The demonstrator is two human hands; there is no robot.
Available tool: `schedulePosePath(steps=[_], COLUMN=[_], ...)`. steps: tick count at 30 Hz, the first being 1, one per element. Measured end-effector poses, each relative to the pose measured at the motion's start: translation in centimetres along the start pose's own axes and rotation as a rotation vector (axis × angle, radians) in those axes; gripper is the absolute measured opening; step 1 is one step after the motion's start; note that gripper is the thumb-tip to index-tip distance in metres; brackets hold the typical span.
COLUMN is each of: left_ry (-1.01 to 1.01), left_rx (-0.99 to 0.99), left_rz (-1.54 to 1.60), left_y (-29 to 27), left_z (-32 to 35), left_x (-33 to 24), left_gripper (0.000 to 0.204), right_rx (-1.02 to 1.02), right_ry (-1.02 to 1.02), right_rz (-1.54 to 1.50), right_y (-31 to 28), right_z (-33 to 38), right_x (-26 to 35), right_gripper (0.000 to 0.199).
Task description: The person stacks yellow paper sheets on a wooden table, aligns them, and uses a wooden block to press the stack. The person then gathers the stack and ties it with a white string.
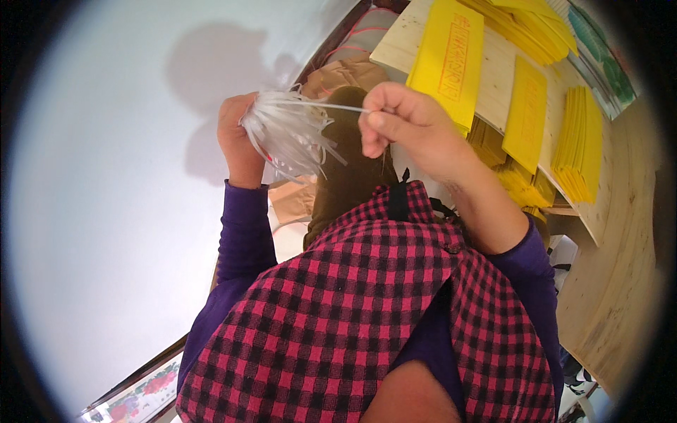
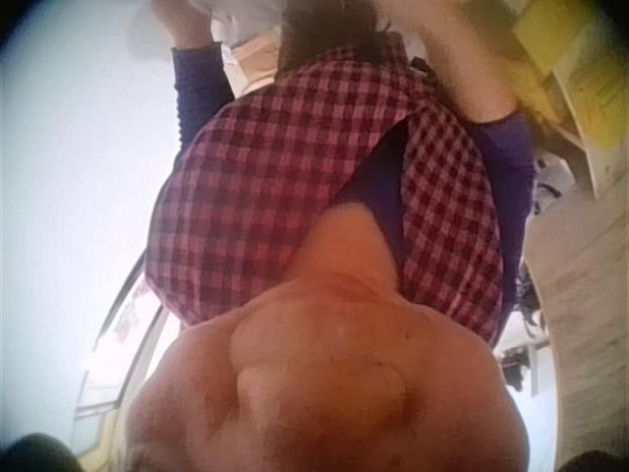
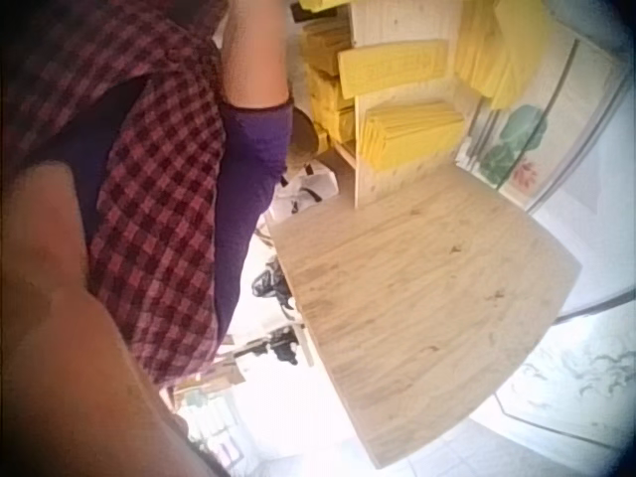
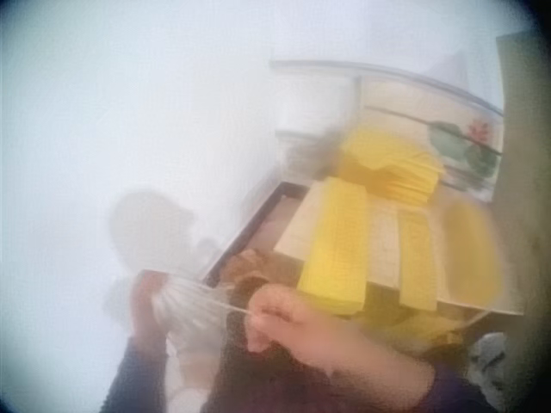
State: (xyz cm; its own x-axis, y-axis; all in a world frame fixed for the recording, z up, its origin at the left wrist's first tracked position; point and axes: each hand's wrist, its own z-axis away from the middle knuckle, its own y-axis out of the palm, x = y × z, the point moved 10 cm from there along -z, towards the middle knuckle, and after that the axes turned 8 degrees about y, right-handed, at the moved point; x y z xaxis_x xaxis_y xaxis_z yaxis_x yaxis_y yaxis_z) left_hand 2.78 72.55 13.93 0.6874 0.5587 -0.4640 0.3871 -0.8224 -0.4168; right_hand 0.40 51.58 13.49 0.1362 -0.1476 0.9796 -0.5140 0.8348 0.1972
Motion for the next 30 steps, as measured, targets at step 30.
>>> schedulePosePath(steps=[30], left_ry=[-0.155], left_rx=[0.023], left_rz=[0.147], left_y=[-0.2], left_z=[-1.2], left_x=[-1.1], left_gripper=[0.021], right_rx=[-0.368], right_ry=[-0.259], right_rz=[0.811], right_y=[0.8], right_z=[-1.8], right_x=[2.2], right_gripper=[0.013])
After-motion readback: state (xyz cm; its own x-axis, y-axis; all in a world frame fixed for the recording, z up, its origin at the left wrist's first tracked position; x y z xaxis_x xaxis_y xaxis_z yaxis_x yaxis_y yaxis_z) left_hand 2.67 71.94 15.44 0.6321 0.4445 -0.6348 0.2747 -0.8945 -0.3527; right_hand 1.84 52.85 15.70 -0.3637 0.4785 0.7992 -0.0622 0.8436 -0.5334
